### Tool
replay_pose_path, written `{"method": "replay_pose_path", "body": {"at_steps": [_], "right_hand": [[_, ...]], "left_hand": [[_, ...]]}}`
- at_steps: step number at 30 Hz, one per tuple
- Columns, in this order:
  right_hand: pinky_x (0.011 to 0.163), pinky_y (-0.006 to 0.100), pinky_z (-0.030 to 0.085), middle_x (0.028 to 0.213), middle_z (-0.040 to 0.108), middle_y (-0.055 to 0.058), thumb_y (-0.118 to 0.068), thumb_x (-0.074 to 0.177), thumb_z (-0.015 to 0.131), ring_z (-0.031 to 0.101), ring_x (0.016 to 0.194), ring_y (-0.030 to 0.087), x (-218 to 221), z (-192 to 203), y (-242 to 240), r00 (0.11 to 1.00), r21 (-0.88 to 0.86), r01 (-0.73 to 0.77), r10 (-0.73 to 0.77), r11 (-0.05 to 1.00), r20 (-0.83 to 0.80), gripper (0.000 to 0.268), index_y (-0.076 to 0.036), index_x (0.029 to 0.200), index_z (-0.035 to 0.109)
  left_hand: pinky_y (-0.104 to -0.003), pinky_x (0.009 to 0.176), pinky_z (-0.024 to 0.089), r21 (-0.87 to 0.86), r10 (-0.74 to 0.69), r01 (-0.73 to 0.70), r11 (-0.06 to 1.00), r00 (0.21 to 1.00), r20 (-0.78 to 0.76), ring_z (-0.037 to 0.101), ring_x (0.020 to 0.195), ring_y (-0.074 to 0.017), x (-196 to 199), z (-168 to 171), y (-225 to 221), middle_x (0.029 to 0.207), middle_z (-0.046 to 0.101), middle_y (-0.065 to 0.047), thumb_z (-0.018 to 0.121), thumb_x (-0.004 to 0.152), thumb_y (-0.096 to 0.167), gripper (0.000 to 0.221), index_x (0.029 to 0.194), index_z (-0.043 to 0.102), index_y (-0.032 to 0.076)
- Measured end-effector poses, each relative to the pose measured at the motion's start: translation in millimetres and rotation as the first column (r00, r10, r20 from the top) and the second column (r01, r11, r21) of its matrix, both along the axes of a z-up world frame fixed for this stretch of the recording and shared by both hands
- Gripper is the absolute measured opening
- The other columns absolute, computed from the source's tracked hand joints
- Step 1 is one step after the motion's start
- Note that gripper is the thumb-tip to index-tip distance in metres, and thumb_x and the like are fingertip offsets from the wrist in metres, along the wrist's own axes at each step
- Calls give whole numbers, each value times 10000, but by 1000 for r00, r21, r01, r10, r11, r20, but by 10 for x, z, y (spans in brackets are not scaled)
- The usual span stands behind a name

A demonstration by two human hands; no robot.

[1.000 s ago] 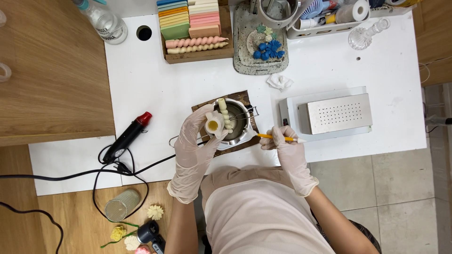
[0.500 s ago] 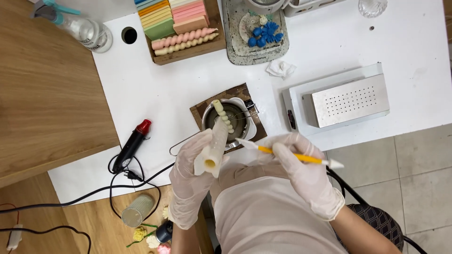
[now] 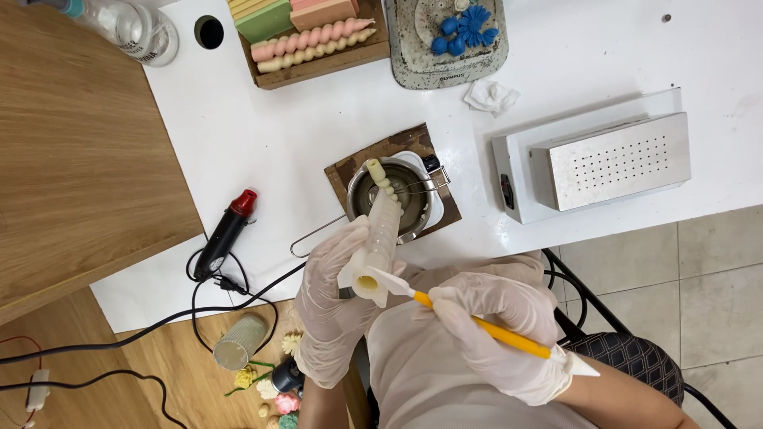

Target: The person is cleaning wax residue from a silicone candle mold using a scraping tool and a cloth.

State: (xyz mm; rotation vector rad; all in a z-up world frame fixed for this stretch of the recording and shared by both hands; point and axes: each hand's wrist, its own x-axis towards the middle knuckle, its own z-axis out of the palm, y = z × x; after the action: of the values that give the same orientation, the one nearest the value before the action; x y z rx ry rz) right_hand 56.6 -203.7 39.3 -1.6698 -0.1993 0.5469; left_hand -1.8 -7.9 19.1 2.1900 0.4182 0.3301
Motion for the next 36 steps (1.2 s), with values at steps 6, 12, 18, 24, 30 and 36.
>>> {"method": "replay_pose_path", "body": {"at_steps": [6, 12, 18, 24, 30, 36], "right_hand": [[720, 240, 600, 899, 789, 75, -36, 960, 675, 754, 794, 133, 51, 65, -25, 993, 123, -114, 118, 986, -19, 75, -33, 1023, 717], [751, 282, 607, 900, 800, 111, -16, 966, 628, 753, 799, 164, -94, -72, -113, 972, 156, -5, 41, 988, -232, 121, -20, 1005, 743], [742, 256, 612, 893, 778, 79, -20, 996, 672, 747, 809, 120, -128, -111, -38, 997, 197, 11, 5, 980, -82, 39, -59, 997, 674], [568, 252, 555, 791, 771, 73, -43, 924, 714, 686, 649, 124, -50, -92, 86, 980, -105, 10, -31, 994, -198, 42, -64, 889, 724], [543, 169, 535, 779, 765, 11, -79, 927, 731, 647, 613, 6, -159, -106, 28, 997, -94, 43, -37, 995, 69, 52, -85, 890, 766], [537, 199, 471, 718, 670, 33, -134, 965, 690, 590, 603, 60, -184, -397, 29, 261, 185, 232, 123, 955, -957, 228, 62, 934, 803]], "left_hand": [[-367, 1071, 597, 30, -41, 40, 999, 998, 54, 668, 1245, -247, -36, -22, 19, 1305, 660, -60, 969, 728, 165, 702, 1300, 564, 119], [-370, 1071, 593, -7, -45, 45, 999, 998, 50, 669, 1259, -257, -121, -64, 28, 1334, 656, -69, 950, 739, 117, 697, 1318, 564, 118], [-359, 1060, 588, -31, -52, 54, 998, 998, 44, 661, 1258, -257, -118, 10, 20, 1341, 652, -81, 946, 718, 116, 718, 1329, 567, 124], [-333, 1054, 575, -46, -3, 3, 999, 1000, 9, 689, 1246, -221, -137, 46, 13, 1335, 687, -79, 916, 758, 110, 636, 1315, 609, 131], [-337, 1047, 564, 40, 10, -11, 999, 1000, 24, 661, 1227, -236, -73, 54, -62, 1333, 664, -76, 940, 724, 101, 713, 1333, 570, 100], [-338, 1031, 587, -39, 128, -130, 991, 991, -33, 642, 1236, -236, -91, 24, -184, 1374, 612, -104, 919, 739, 19, 696, 1332, 558, 65]]}}
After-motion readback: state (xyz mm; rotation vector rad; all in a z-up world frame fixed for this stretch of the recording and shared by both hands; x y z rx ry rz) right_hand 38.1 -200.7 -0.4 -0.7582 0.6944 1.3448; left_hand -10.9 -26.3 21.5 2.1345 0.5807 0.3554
